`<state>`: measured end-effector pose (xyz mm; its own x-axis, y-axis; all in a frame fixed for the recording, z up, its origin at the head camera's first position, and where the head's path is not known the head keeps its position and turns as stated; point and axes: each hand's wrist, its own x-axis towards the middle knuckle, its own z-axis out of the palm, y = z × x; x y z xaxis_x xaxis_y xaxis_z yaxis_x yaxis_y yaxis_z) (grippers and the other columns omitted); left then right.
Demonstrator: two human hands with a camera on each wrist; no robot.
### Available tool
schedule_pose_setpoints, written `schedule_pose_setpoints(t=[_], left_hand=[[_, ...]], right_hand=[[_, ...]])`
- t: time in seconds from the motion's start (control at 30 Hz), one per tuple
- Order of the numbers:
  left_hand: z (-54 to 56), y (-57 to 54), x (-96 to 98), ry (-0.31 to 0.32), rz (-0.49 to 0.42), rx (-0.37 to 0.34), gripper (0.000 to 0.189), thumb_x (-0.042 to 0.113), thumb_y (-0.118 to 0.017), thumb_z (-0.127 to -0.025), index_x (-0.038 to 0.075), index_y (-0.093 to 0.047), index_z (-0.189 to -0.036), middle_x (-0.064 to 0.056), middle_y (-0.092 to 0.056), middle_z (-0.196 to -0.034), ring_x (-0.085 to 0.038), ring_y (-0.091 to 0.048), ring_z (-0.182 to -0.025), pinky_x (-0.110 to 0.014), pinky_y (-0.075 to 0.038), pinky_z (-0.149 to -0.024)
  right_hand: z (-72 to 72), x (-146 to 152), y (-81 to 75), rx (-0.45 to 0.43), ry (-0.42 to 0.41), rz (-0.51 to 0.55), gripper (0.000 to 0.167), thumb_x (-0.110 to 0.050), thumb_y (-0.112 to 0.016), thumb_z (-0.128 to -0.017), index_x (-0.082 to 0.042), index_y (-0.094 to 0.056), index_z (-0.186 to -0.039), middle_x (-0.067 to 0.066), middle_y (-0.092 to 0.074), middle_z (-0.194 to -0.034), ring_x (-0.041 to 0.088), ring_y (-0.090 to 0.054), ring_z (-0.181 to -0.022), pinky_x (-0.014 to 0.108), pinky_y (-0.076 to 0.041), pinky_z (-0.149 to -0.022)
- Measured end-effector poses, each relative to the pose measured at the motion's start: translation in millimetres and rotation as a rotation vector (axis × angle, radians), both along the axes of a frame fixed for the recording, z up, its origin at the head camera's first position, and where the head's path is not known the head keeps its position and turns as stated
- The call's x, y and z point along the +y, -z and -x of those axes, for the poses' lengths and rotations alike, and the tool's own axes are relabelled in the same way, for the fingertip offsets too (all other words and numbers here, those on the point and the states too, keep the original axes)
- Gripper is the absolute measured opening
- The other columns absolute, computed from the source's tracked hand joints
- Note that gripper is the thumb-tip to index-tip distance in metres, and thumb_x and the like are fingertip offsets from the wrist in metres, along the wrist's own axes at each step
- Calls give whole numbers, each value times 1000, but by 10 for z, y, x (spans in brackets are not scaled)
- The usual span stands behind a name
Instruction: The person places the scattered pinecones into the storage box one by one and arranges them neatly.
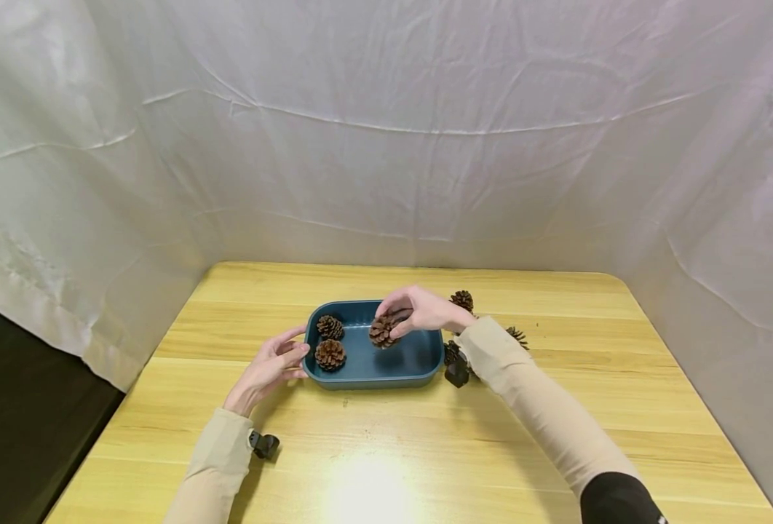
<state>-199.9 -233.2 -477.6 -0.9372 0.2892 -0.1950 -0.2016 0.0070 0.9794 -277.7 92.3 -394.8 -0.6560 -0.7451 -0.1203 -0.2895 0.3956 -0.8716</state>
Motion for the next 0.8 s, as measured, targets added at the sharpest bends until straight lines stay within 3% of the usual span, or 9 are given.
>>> schedule_pose_setpoints(t=[0.2,0.37,0.8], left_hand=[[-4,-9,3,0,0,-2,62,8,-52,-104,-1,-22,-158,0,-60,-106,-5,-63,-77,-20,-62,-69],[-4,-2,6,1,-11,-2,63,8,-52,-104,-3,-22,-158,0,-60,-106,-5,-63,-77,-20,-62,-69],[11,-6,38,1,-14,-10,61,7,-51,-104,-1,-23,-158,-1,-60,-106,-6,-64,-77,-22,-63,-69]], right_hand=[[-9,-96,35,29,23,-35,37,4,-76,-84,-4,-69,-119,15,-67,-126,27,-63,-118,36,-56,-105],[-35,-188,77,14,23,-39,36,5,-77,-83,-4,-70,-117,13,-67,-121,19,-63,-104,33,-59,-96],[-106,-365,178,-38,-9,-50,33,6,-75,-85,-3,-70,-117,15,-66,-122,18,-64,-98,30,-63,-85]])
